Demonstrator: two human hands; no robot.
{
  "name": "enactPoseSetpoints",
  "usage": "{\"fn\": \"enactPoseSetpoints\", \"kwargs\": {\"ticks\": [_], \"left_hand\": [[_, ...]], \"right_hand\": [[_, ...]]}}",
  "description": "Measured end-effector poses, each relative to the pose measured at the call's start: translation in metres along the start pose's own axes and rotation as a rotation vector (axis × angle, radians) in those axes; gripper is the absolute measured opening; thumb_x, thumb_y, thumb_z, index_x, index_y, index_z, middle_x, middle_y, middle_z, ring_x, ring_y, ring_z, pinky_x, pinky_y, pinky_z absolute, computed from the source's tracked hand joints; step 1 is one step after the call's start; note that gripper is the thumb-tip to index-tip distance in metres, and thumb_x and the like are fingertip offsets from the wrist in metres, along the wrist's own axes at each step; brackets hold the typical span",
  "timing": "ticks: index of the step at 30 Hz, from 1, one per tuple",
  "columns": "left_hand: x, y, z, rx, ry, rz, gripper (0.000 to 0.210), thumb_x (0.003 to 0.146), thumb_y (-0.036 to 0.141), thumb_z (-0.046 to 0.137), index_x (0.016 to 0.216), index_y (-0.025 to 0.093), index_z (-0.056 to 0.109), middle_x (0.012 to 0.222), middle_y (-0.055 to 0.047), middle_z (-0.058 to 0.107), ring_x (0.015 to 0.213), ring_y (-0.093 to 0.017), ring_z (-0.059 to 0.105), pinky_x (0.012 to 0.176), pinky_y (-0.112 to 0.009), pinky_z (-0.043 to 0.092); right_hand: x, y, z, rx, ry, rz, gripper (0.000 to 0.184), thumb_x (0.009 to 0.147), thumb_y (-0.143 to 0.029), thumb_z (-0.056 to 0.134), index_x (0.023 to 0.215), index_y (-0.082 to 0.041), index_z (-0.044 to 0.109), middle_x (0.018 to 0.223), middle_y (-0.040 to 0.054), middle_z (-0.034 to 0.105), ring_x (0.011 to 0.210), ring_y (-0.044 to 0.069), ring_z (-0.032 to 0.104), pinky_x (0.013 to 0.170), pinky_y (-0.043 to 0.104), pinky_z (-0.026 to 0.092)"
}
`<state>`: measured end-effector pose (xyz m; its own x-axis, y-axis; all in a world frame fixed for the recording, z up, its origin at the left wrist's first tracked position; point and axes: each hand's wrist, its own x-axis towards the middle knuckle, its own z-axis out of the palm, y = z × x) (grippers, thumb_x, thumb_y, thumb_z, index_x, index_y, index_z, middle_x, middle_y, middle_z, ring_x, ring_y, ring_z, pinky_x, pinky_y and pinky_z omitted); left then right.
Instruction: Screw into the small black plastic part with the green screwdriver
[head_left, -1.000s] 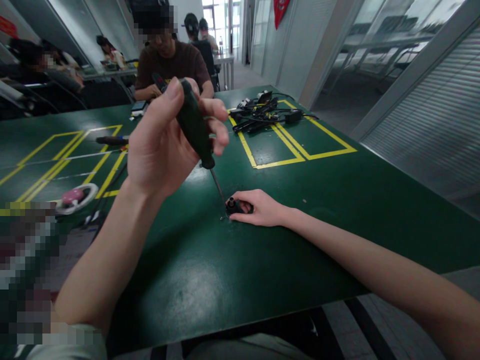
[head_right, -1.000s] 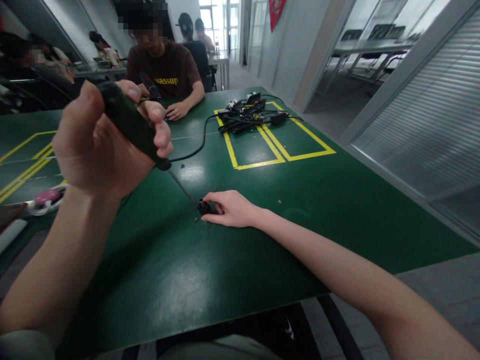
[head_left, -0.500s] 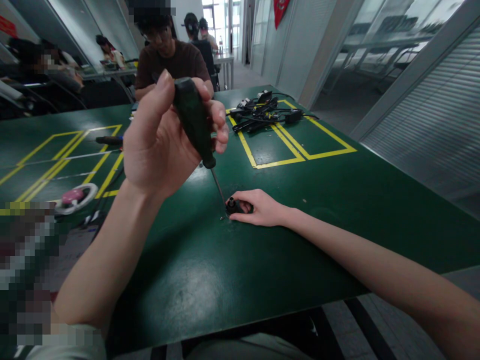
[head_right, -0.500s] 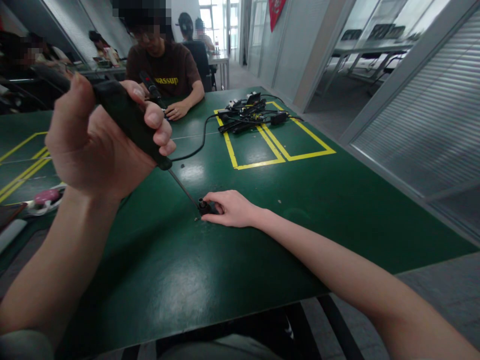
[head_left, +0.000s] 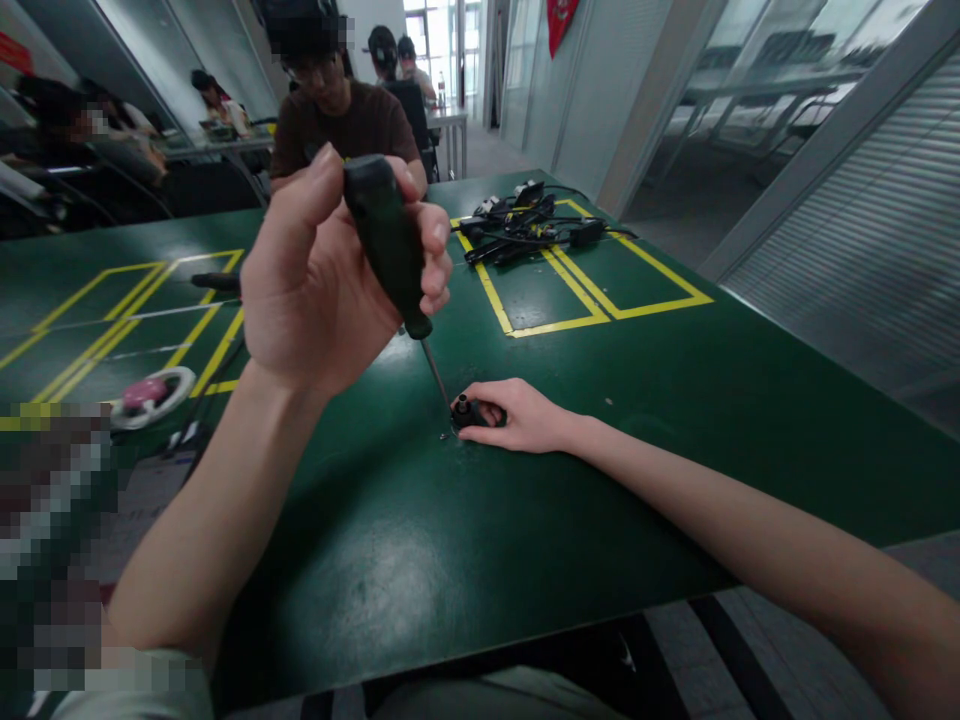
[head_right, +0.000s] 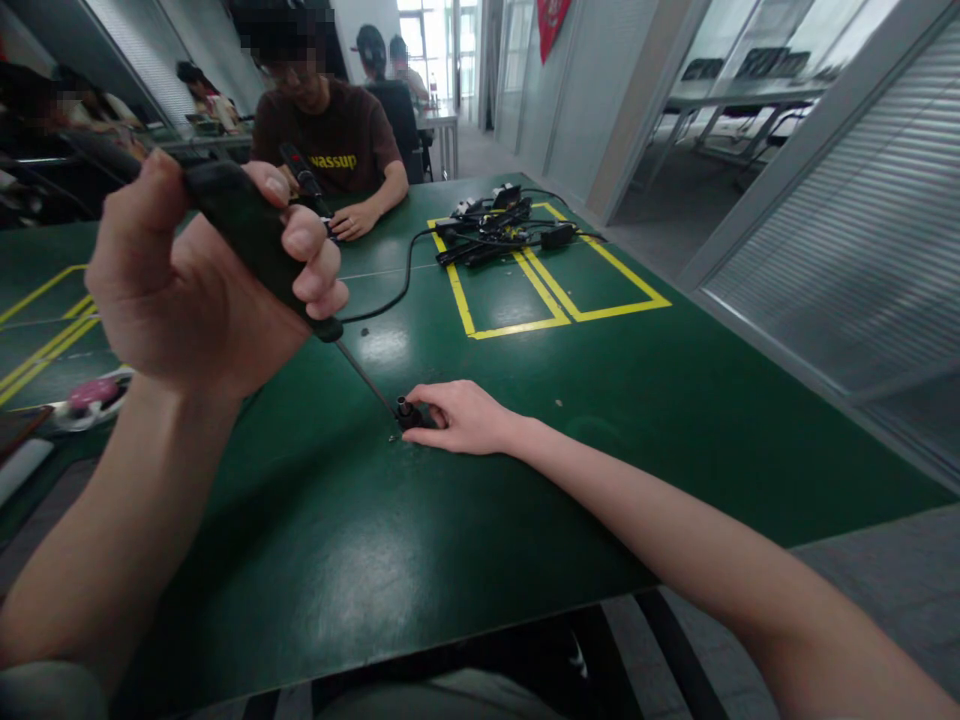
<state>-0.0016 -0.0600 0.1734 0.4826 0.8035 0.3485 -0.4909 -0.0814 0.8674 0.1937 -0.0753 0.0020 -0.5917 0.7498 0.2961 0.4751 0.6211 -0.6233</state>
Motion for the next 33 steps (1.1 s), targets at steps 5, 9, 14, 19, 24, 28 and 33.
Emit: {"fn": "enactPoseSetpoints", "kwargs": {"ticks": [5, 9, 14, 19, 24, 28, 33], "left_hand": [[-0.0003, 0.001, -0.0013, 0.008, -0.028, -0.009, 0.059, 0.108, 0.039, 0.011, 0.088, 0.015, 0.061, 0.062, 0.001, 0.049, 0.05, -0.008, 0.049, 0.048, -0.02, 0.04], [-0.0011, 0.0012, -0.0022, 0.008, -0.048, 0.005, 0.063, 0.108, 0.036, 0.011, 0.084, 0.012, 0.064, 0.069, -0.001, 0.054, 0.057, -0.009, 0.057, 0.052, -0.021, 0.045], [0.0002, -0.001, -0.0027, 0.021, -0.016, 0.031, 0.052, 0.107, 0.031, 0.015, 0.082, 0.017, 0.058, 0.075, -0.001, 0.059, 0.056, -0.011, 0.061, 0.051, -0.023, 0.045], [0.0006, 0.0003, -0.0056, -0.005, -0.095, 0.018, 0.069, 0.107, 0.051, 0.006, 0.084, 0.016, 0.061, 0.057, 0.002, 0.043, 0.045, -0.008, 0.043, 0.046, -0.021, 0.033], [-0.0004, 0.003, -0.0054, -0.01, -0.106, -0.006, 0.071, 0.108, 0.047, 0.005, 0.082, 0.013, 0.063, 0.06, 0.001, 0.046, 0.05, -0.008, 0.049, 0.049, -0.02, 0.039], [0.0001, 0.0027, -0.0024, 0.006, -0.048, -0.002, 0.064, 0.109, 0.042, 0.005, 0.08, 0.016, 0.056, 0.068, 0.0, 0.053, 0.055, -0.009, 0.057, 0.052, -0.022, 0.044], [0.0005, 0.002, -0.0042, 0.001, -0.093, 0.005, 0.069, 0.107, 0.054, 0.004, 0.081, 0.017, 0.056, 0.058, 0.003, 0.041, 0.044, -0.008, 0.042, 0.047, -0.021, 0.03]], "right_hand": [[0.0002, 0.0006, 0.0002, -0.005, -0.006, 0.001, 0.032, 0.093, -0.043, 0.073, 0.107, -0.015, 0.067, 0.067, -0.0043, 0.058, 0.057, 0.012, 0.052, 0.062, 0.025, 0.038], [0.0005, -0.0002, -0.0004, -0.007, -0.014, 0.006, 0.032, 0.093, -0.041, 0.074, 0.108, -0.014, 0.067, 0.068, -0.0037, 0.058, 0.058, 0.012, 0.053, 0.063, 0.025, 0.039], [-0.0001, -0.0007, -0.0006, -0.001, -0.009, 0.007, 0.032, 0.093, -0.042, 0.074, 0.107, -0.013, 0.067, 0.067, -0.004, 0.057, 0.057, 0.012, 0.053, 0.062, 0.025, 0.038], [0.0, 0.0005, -0.0004, 0.007, -0.011, -0.002, 0.032, 0.092, -0.042, 0.074, 0.106, -0.014, 0.067, 0.067, -0.0044, 0.057, 0.057, 0.012, 0.052, 0.061, 0.025, 0.038], [0.0002, 0.0004, 0.0, 0.005, 0.003, -0.015, 0.03, 0.092, -0.039, 0.075, 0.105, -0.014, 0.067, 0.067, -0.0045, 0.056, 0.057, 0.011, 0.051, 0.06, 0.024, 0.038], [0.0, 0.0003, -0.0002, -0.005, 0.0, -0.008, 0.03, 0.092, -0.041, 0.074, 0.106, -0.015, 0.067, 0.068, -0.0039, 0.059, 0.057, 0.011, 0.051, 0.06, 0.024, 0.038], [-0.0002, 0.0013, 0.0008, -0.006, 0.006, -0.012, 0.03, 0.092, -0.041, 0.074, 0.106, -0.015, 0.067, 0.067, -0.0041, 0.058, 0.057, 0.012, 0.051, 0.06, 0.024, 0.037]]}}
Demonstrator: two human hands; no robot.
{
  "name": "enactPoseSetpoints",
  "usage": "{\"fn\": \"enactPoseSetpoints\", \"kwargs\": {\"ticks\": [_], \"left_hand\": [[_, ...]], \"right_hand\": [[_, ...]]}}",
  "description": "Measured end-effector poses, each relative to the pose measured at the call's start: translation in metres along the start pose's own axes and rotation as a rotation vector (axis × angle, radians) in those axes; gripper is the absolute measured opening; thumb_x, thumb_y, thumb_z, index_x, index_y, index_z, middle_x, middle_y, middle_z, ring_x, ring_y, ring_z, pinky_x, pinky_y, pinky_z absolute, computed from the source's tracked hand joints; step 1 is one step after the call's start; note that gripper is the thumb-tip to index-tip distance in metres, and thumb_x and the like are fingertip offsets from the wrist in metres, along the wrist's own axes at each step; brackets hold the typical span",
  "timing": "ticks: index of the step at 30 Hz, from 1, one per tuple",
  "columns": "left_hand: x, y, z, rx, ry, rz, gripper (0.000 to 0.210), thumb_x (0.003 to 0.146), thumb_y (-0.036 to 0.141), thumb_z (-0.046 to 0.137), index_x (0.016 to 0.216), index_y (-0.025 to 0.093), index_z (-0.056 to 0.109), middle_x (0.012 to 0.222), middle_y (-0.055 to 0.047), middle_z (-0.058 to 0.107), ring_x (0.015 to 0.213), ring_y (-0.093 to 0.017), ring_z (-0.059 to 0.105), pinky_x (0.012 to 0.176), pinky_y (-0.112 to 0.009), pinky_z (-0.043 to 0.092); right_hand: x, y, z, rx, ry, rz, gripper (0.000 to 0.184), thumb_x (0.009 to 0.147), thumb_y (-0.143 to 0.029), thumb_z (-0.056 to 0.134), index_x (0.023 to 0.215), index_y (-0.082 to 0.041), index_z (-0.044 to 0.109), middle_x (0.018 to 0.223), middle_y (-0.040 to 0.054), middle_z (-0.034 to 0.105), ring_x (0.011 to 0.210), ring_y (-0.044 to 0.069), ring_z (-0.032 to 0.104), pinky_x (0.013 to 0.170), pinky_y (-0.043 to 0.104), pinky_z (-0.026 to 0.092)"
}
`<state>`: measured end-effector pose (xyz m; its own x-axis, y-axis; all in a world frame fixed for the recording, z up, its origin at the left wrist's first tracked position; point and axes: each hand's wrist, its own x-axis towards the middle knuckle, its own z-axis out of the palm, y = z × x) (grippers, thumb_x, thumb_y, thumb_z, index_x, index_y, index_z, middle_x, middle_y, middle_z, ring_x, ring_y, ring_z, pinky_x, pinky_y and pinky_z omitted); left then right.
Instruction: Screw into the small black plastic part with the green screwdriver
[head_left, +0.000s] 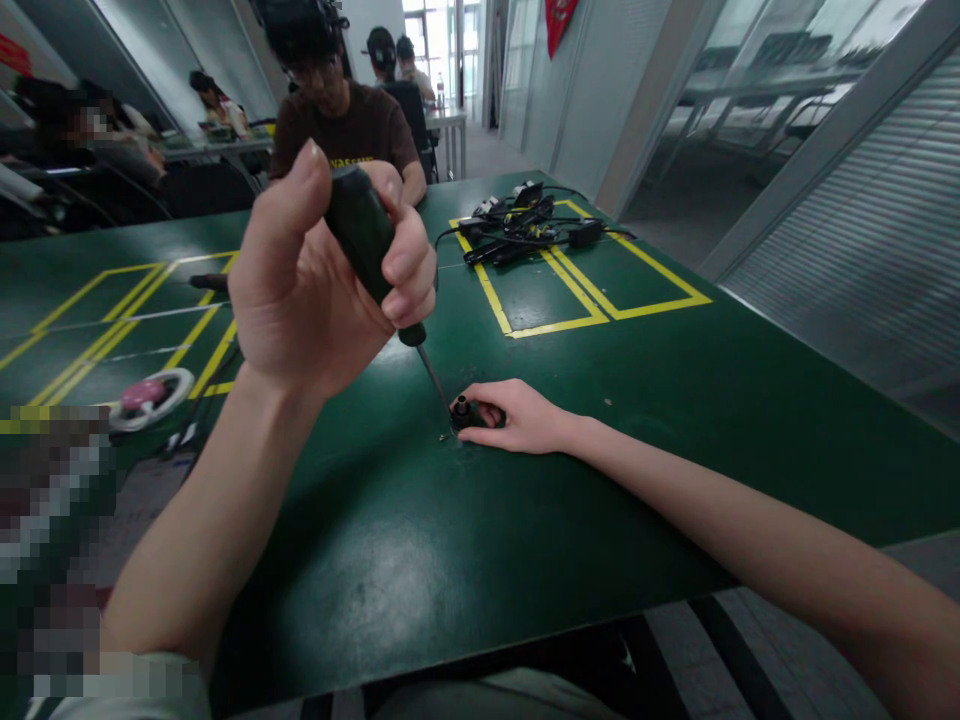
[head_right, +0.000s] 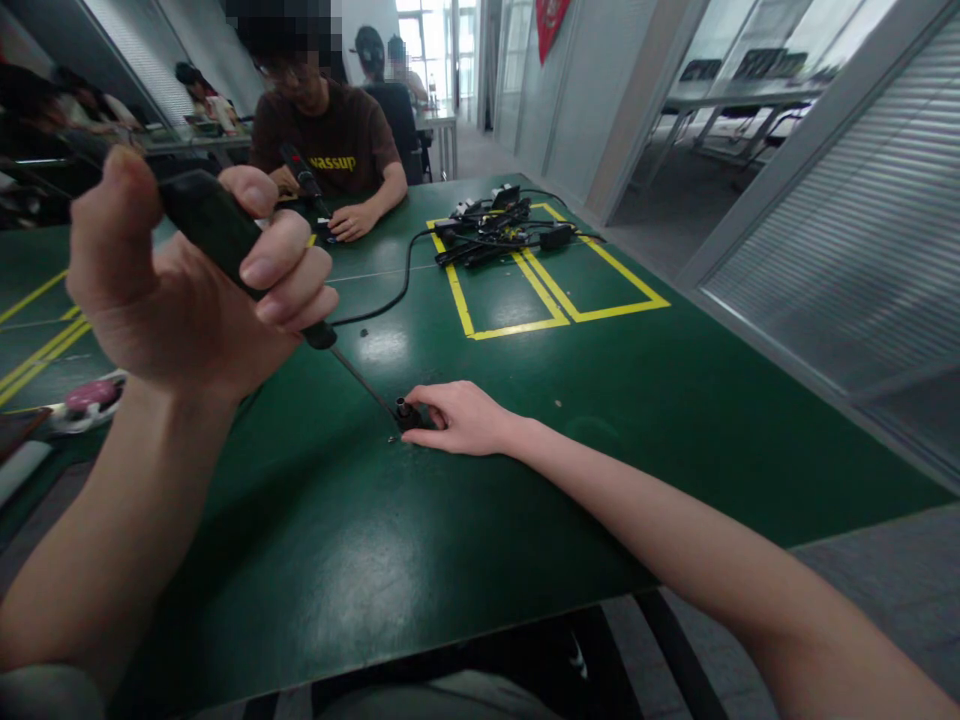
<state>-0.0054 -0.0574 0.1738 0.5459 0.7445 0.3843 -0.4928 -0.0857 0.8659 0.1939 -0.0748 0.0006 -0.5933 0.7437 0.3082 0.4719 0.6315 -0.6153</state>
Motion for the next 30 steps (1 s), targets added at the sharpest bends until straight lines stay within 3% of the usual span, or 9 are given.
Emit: {"fn": "enactPoseSetpoints", "kwargs": {"ticks": [3, 10, 16, 22, 27, 30], "left_hand": [[-0.0008, 0.0003, -0.0009, 0.001, -0.018, 0.0, 0.08, 0.104, 0.061, -0.002, 0.083, 0.015, 0.061, 0.058, 0.002, 0.039, 0.047, -0.008, 0.043, 0.049, -0.021, 0.032], [-0.0014, 0.0021, 0.0033, 0.011, 0.03, -0.011, 0.069, 0.106, 0.042, -0.003, 0.077, 0.016, 0.054, 0.063, 0.002, 0.044, 0.056, -0.009, 0.053, 0.056, -0.021, 0.045], [-0.0008, 0.0036, 0.0018, 0.035, 0.04, -0.026, 0.069, 0.106, 0.042, -0.003, 0.081, 0.017, 0.057, 0.057, 0.003, 0.037, 0.047, -0.007, 0.042, 0.048, -0.019, 0.036], [-0.0012, 0.0018, 0.0007, 0.064, 0.007, 0.007, 0.068, 0.106, 0.034, 0.0, 0.075, 0.016, 0.058, 0.067, 0.0, 0.05, 0.057, -0.009, 0.057, 0.052, -0.02, 0.046], [-0.0007, 0.001, -0.002, 0.041, -0.038, 0.025, 0.064, 0.107, 0.035, 0.001, 0.077, 0.017, 0.055, 0.057, 0.003, 0.04, 0.044, -0.006, 0.043, 0.045, -0.019, 0.033], [-0.0015, 0.0017, -0.0033, 0.025, -0.044, 0.016, 0.07, 0.107, 0.04, -0.001, 0.08, 0.015, 0.058, 0.058, 0.003, 0.036, 0.046, -0.006, 0.044, 0.048, -0.018, 0.033]], "right_hand": [[0.0003, 0.0002, 0.0005, -0.001, 0.003, -0.007, 0.03, 0.092, -0.04, 0.074, 0.105, -0.014, 0.067, 0.067, -0.0043, 0.057, 0.056, 0.011, 0.051, 0.06, 0.024, 0.037], [0.0001, 0.0004, 0.0004, 0.001, 0.005, -0.009, 0.031, 0.092, -0.04, 0.074, 0.107, -0.014, 0.067, 0.067, -0.0044, 0.058, 0.056, 0.011, 0.05, 0.061, 0.024, 0.037], [-0.0001, -0.0002, 0.0, 0.003, 0.007, -0.007, 0.031, 0.092, -0.04, 0.074, 0.107, -0.014, 0.067, 0.067, -0.0045, 0.058, 0.057, 0.011, 0.051, 0.061, 0.024, 0.038], [-0.0005, -0.0012, -0.0011, 0.005, -0.011, 0.012, 0.032, 0.093, -0.042, 0.074, 0.108, -0.014, 0.067, 0.068, -0.0035, 0.059, 0.058, 0.012, 0.052, 0.062, 0.024, 0.038], [-0.0006, -0.0005, -0.0013, 0.009, -0.003, 0.013, 0.032, 0.092, -0.04, 0.074, 0.107, -0.013, 0.067, 0.067, -0.0046, 0.056, 0.057, 0.011, 0.051, 0.061, 0.024, 0.037], [-0.0001, -0.0008, -0.0013, 0.009, -0.004, 0.008, 0.031, 0.092, -0.04, 0.075, 0.105, -0.013, 0.067, 0.067, -0.0047, 0.056, 0.056, 0.011, 0.05, 0.061, 0.024, 0.037]]}}
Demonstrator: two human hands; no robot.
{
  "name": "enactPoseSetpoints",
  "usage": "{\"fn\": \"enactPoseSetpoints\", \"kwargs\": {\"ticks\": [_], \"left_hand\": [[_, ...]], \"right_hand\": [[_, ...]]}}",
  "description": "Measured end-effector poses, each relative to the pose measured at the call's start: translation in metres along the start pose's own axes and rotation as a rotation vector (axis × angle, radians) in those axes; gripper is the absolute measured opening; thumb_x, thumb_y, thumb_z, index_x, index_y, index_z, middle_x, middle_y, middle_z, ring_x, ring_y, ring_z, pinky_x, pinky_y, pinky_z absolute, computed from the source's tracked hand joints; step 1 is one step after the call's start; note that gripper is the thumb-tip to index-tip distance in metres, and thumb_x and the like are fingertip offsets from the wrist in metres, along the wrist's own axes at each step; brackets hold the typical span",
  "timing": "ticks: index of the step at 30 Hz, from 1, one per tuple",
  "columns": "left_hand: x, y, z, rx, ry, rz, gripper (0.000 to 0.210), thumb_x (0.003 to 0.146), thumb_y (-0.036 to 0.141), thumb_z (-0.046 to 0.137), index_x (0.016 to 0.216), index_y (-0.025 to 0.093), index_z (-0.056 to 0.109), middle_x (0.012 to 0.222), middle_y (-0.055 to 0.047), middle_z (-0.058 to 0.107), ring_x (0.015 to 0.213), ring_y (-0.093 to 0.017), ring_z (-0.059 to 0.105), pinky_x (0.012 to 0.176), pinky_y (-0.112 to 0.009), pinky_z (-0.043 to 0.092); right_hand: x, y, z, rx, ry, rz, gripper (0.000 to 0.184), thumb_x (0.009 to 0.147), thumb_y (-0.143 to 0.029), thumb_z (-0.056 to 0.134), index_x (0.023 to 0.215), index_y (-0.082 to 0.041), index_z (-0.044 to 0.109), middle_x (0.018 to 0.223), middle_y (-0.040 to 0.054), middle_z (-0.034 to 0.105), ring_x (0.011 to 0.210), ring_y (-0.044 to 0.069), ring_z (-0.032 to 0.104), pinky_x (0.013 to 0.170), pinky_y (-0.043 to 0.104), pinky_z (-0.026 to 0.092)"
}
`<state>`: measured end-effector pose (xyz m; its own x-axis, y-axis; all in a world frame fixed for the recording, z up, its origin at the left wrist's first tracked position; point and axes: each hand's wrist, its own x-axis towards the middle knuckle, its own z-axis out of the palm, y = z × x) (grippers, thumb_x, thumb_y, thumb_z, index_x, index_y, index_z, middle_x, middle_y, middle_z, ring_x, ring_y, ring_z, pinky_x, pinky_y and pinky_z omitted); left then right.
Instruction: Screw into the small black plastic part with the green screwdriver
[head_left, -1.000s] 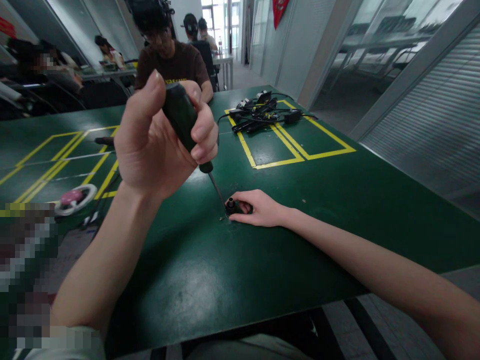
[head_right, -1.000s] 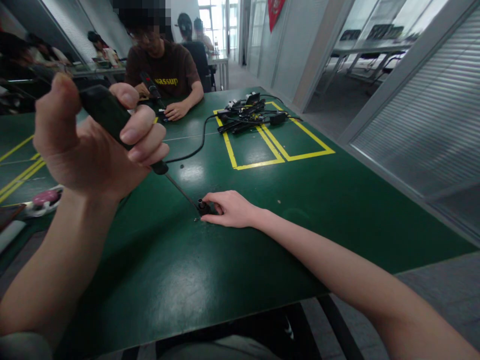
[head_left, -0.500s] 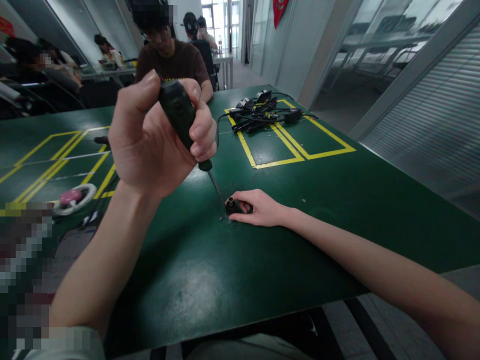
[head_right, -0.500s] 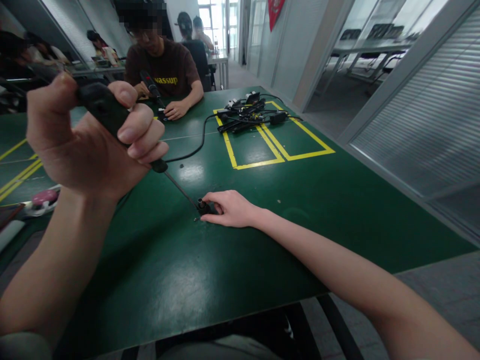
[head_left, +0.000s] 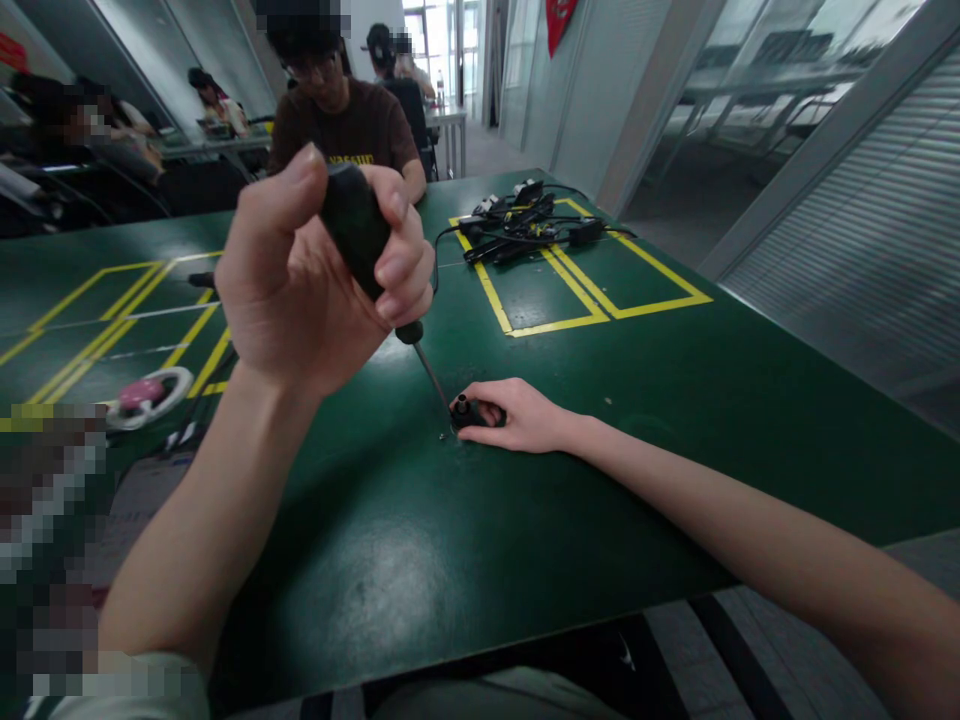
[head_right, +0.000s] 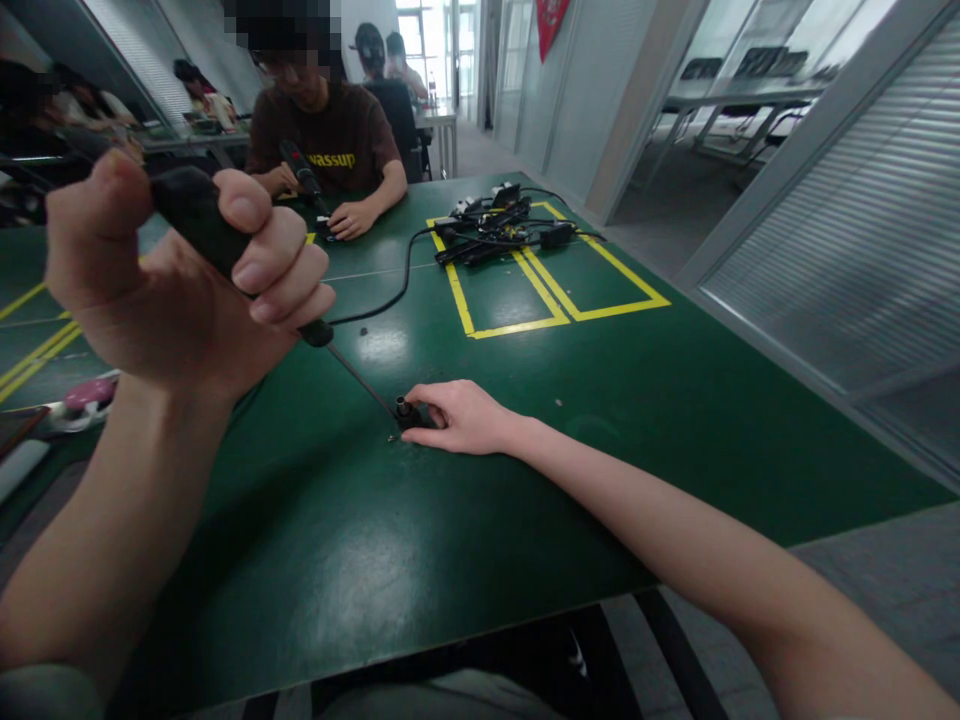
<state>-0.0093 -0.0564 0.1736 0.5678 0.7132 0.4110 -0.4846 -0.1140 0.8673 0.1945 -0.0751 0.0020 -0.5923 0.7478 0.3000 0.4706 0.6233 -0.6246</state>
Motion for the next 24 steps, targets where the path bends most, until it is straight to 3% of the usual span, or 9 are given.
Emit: {"fn": "enactPoseSetpoints", "kwargs": {"ticks": [3, 8, 12, 15, 19, 24], "left_hand": [[-0.0008, 0.0008, 0.0015, -0.004, 0.031, -0.014, 0.076, 0.106, 0.048, -0.003, 0.085, 0.013, 0.061, 0.062, 0.002, 0.04, 0.052, -0.006, 0.049, 0.052, -0.018, 0.038], [-0.0004, 0.0013, 0.0072, 0.013, 0.097, -0.045, 0.065, 0.107, 0.039, -0.002, 0.081, 0.016, 0.053, 0.067, 0.002, 0.049, 0.058, -0.008, 0.058, 0.057, -0.02, 0.048], [0.0002, 0.0002, 0.0072, -0.021, 0.109, -0.034, 0.059, 0.107, 0.036, 0.004, 0.085, 0.017, 0.056, 0.062, 0.002, 0.049, 0.05, -0.008, 0.051, 0.051, -0.021, 0.041], [0.0004, -0.0005, 0.0048, -0.031, 0.092, -0.038, 0.066, 0.107, 0.043, 0.006, 0.088, 0.015, 0.063, 0.06, 0.001, 0.046, 0.049, -0.009, 0.046, 0.049, -0.022, 0.037], [0.0009, -0.001, 0.0038, -0.034, 0.083, -0.029, 0.071, 0.107, 0.046, 0.006, 0.087, 0.013, 0.065, 0.064, 0.0, 0.047, 0.053, -0.009, 0.049, 0.052, -0.022, 0.04], [0.0012, -0.0027, 0.0063, -0.042, 0.126, -0.017, 0.054, 0.109, 0.037, 0.01, 0.087, 0.017, 0.056, 0.074, 0.001, 0.059, 0.062, -0.009, 0.061, 0.059, -0.023, 0.049]], "right_hand": [[0.0002, -0.0007, 0.0002, 0.001, 0.001, -0.002, 0.03, 0.092, -0.04, 0.074, 0.105, -0.013, 0.067, 0.067, -0.0047, 0.056, 0.056, 0.011, 0.05, 0.061, 0.024, 0.037], [-0.0001, -0.0011, 0.0002, 0.0, -0.003, -0.007, 0.032, 0.093, -0.042, 0.073, 0.106, -0.014, 0.067, 0.068, -0.0042, 0.057, 0.057, 0.012, 0.051, 0.062, 0.024, 0.037], [0.0, -0.0009, 0.0002, -0.005, -0.004, 0.001, 0.032, 0.093, -0.042, 0.073, 0.107, -0.014, 0.067, 0.067, -0.0043, 0.057, 0.057, 0.012, 0.051, 0.061, 0.025, 0.037], [0.0002, -0.0008, 0.0001, -0.013, -0.002, 0.0, 0.032, 0.093, -0.043, 0.073, 0.107, -0.015, 0.067, 0.068, -0.0039, 0.058, 0.057, 0.012, 0.051, 0.061, 0.024, 0.037], [0.0004, -0.0008, 0.0, -0.017, -0.006, -0.002, 0.031, 0.093, -0.042, 0.073, 0.107, -0.015, 0.067, 0.068, -0.0036, 0.058, 0.057, 0.012, 0.052, 0.061, 0.024, 0.038], [-0.0003, 0.0, 0.0003, -0.001, -0.01, -0.002, 0.032, 0.093, -0.042, 0.074, 0.107, -0.013, 0.067, 0.068, -0.004, 0.057, 0.057, 0.012, 0.052, 0.062, 0.025, 0.038]]}}
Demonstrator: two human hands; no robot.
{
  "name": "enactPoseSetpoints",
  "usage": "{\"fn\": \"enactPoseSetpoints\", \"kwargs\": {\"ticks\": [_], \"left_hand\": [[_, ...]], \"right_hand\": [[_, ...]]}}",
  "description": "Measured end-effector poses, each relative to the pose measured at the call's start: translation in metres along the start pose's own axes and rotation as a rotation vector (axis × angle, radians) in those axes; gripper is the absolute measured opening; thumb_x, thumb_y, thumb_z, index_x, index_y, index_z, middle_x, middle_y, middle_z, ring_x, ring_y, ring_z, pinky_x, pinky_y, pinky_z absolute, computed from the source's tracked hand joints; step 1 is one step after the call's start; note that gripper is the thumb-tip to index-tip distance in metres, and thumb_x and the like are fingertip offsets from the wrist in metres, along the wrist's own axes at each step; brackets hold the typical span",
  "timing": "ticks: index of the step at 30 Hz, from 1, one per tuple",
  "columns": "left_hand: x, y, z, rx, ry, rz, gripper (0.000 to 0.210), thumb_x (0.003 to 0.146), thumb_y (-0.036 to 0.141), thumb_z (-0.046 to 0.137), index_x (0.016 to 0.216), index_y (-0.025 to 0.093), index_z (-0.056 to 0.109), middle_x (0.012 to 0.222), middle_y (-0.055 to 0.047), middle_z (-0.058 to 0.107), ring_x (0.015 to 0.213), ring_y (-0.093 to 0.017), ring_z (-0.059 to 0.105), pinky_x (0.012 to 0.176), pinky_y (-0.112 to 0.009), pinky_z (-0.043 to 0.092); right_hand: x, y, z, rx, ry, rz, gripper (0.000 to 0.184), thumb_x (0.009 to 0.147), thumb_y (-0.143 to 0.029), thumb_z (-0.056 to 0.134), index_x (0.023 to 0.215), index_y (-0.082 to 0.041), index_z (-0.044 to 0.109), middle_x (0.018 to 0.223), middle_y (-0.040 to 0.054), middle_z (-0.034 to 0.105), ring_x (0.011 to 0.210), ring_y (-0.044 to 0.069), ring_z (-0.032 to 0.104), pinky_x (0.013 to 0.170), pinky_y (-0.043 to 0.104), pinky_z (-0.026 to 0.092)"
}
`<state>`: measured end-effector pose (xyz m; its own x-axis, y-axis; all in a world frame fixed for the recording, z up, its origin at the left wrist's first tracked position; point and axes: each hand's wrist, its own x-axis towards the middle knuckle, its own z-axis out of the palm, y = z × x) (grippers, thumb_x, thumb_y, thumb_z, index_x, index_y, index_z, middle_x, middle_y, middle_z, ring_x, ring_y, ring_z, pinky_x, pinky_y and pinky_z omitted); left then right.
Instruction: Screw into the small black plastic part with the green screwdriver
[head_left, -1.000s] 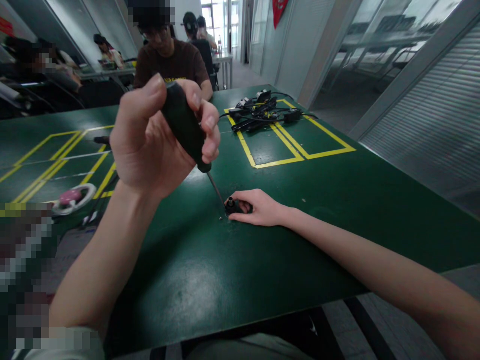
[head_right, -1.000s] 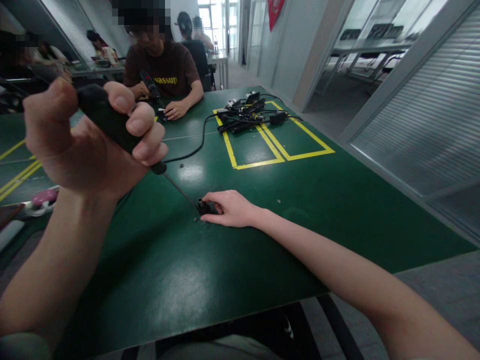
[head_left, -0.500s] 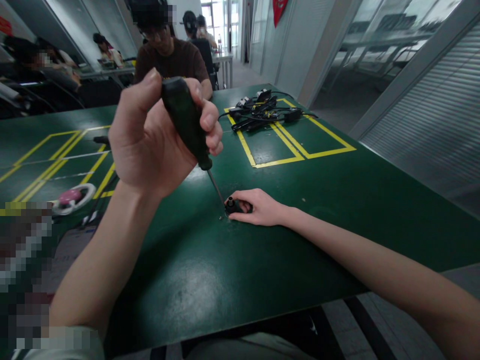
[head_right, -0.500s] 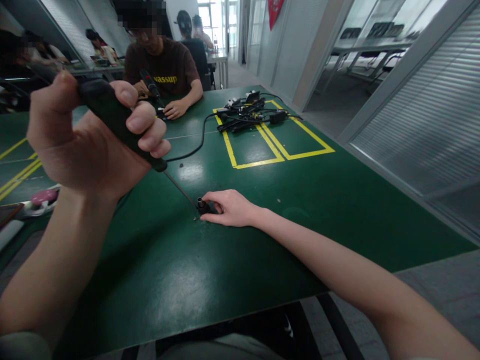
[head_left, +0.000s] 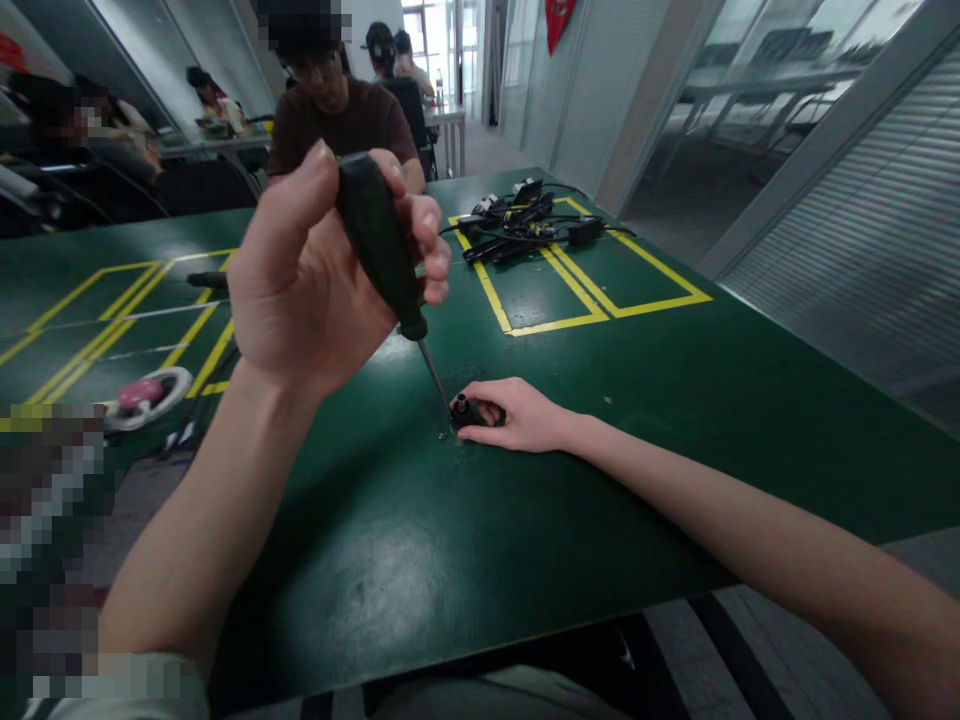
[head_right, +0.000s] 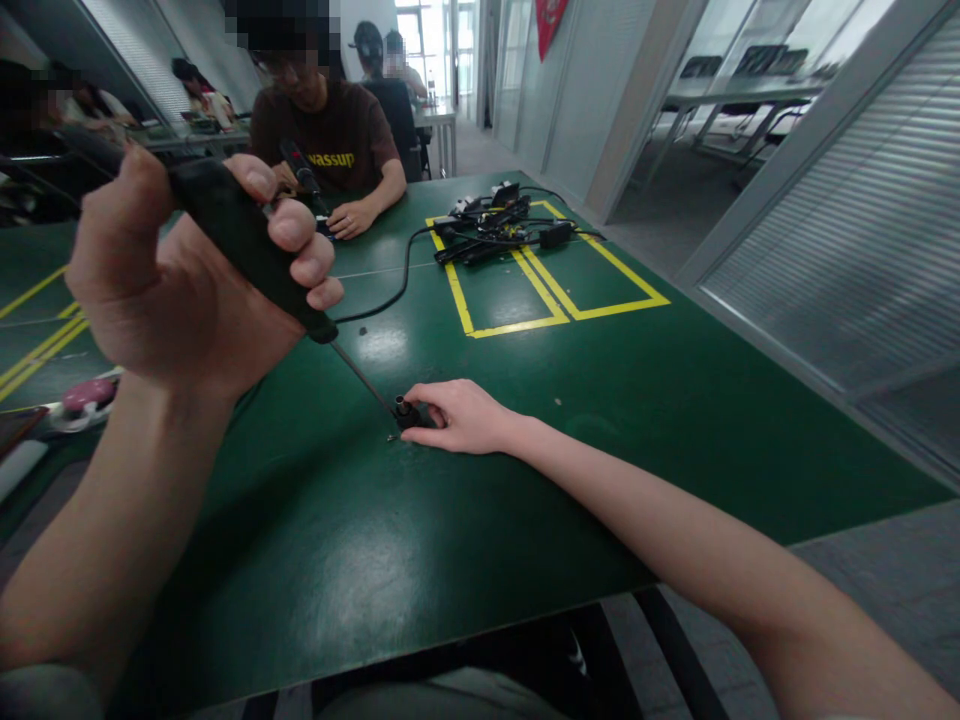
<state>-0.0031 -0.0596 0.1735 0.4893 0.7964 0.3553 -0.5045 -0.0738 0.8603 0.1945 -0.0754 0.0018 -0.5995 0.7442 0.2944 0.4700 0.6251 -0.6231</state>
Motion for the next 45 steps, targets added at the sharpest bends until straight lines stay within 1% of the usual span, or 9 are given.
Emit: {"fn": "enactPoseSetpoints", "kwargs": {"ticks": [5, 9, 16, 22, 29, 32, 37, 41, 45], "left_hand": [[-0.001, 0.0013, -0.0012, 0.013, -0.027, -0.001, 0.063, 0.108, 0.043, 0.003, 0.09, 0.017, 0.058, 0.061, 0.001, 0.051, 0.046, -0.008, 0.047, 0.046, -0.021, 0.036], [-0.0012, 0.0028, -0.0008, 0.031, -0.05, -0.026, 0.077, 0.106, 0.049, -0.001, 0.089, 0.014, 0.065, 0.059, 0.0, 0.047, 0.051, -0.009, 0.049, 0.05, -0.021, 0.039], [0.0002, 0.0006, 0.0005, -0.015, 0.024, 0.0, 0.049, 0.108, 0.033, 0.014, 0.088, 0.018, 0.056, 0.07, 0.0, 0.058, 0.057, -0.01, 0.059, 0.056, -0.023, 0.045], [-0.0004, 0.0008, 0.0001, -0.012, -0.021, -0.021, 0.081, 0.106, 0.053, -0.001, 0.089, 0.011, 0.067, 0.066, -0.002, 0.052, 0.057, -0.009, 0.053, 0.054, -0.021, 0.045], [-0.0004, -0.0032, 0.0011, -0.008, 0.025, -0.016, 0.048, 0.109, 0.032, 0.018, 0.091, 0.016, 0.06, 0.076, -0.001, 0.063, 0.061, -0.011, 0.065, 0.059, -0.024, 0.053], [-0.0016, -0.0024, 0.0003, -0.015, -0.041, -0.011, 0.054, 0.109, 0.033, 0.014, 0.092, 0.015, 0.062, 0.066, 0.0, 0.055, 0.05, -0.008, 0.053, 0.051, -0.02, 0.044], [-0.0027, -0.0006, 0.0017, 0.009, -0.045, -0.045, 0.079, 0.108, 0.052, 0.004, 0.088, 0.011, 0.069, 0.069, -0.003, 0.053, 0.056, -0.008, 0.055, 0.053, -0.021, 0.047], [-0.0015, -0.0032, 0.0013, -0.025, -0.03, -0.035, 0.065, 0.109, 0.049, 0.014, 0.089, 0.013, 0.065, 0.077, -0.004, 0.063, 0.064, -0.011, 0.065, 0.062, -0.024, 0.055], [-0.0012, -0.0046, 0.0002, -0.041, -0.057, -0.038, 0.055, 0.11, 0.034, 0.014, 0.09, 0.016, 0.062, 0.072, -0.002, 0.063, 0.057, -0.01, 0.063, 0.056, -0.022, 0.051]], "right_hand": [[-0.0004, 0.0004, 0.0007, -0.011, 0.006, 0.0, 0.032, 0.093, -0.041, 0.074, 0.108, -0.013, 0.067, 0.068, -0.004, 0.058, 0.058, 0.012, 0.051, 0.062, 0.025, 0.038], [-0.0002, 0.0004, 0.0009, -0.018, 0.005, 0.002, 0.031, 0.093, -0.041, 0.074, 0.108, -0.015, 0.067, 0.067, -0.0043, 0.058, 0.058, 0.012, 0.051, 0.061, 0.024, 0.038], [0.0001, -0.0001, 0.0001, -0.022, -0.003, 0.001, 0.031, 0.093, -0.042, 0.073, 0.107, -0.015, 0.066, 0.069, -0.0039, 0.058, 0.058, 0.012, 0.052, 0.062, 0.024, 0.037], [0.0, -0.0004, 0.0001, -0.023, -0.006, 0.004, 0.032, 0.094, -0.042, 0.073, 0.108, -0.015, 0.067, 0.068, -0.004, 0.058, 0.058, 0.012, 0.052, 0.062, 0.025, 0.038], [0.0, -0.0007, 0.0001, -0.016, -0.004, 0.001, 0.032, 0.093, -0.042, 0.073, 0.109, -0.014, 0.067, 0.068, -0.0037, 0.059, 0.057, 0.012, 0.052, 0.062, 0.025, 0.038], [-0.0001, -0.0008, 0.0004, -0.023, 0.001, 0.003, 0.032, 0.093, -0.041, 0.073, 0.109, -0.014, 0.068, 0.068, -0.0036, 0.058, 0.058, 0.012, 0.053, 0.062, 0.024, 0.038], [-0.0004, -0.0015, -0.0004, -0.038, -0.011, -0.007, 0.031, 0.094, -0.043, 0.071, 0.108, -0.015, 0.067, 0.069, -0.0032, 0.058, 0.059, 0.013, 0.052, 0.062, 0.024, 0.037], [-0.0002, -0.0021, -0.0013, -0.038, -0.017, -0.018, 0.029, 0.094, -0.042, 0.071, 0.105, -0.015, 0.067, 0.069, -0.0029, 0.058, 0.059, 0.013, 0.052, 0.062, 0.024, 0.037], [0.0, -0.0022, -0.0011, -0.034, -0.016, -0.026, 0.029, 0.094, -0.04, 0.071, 0.105, -0.014, 0.066, 0.069, -0.0034, 0.056, 0.058, 0.012, 0.051, 0.062, 0.024, 0.037]]}}
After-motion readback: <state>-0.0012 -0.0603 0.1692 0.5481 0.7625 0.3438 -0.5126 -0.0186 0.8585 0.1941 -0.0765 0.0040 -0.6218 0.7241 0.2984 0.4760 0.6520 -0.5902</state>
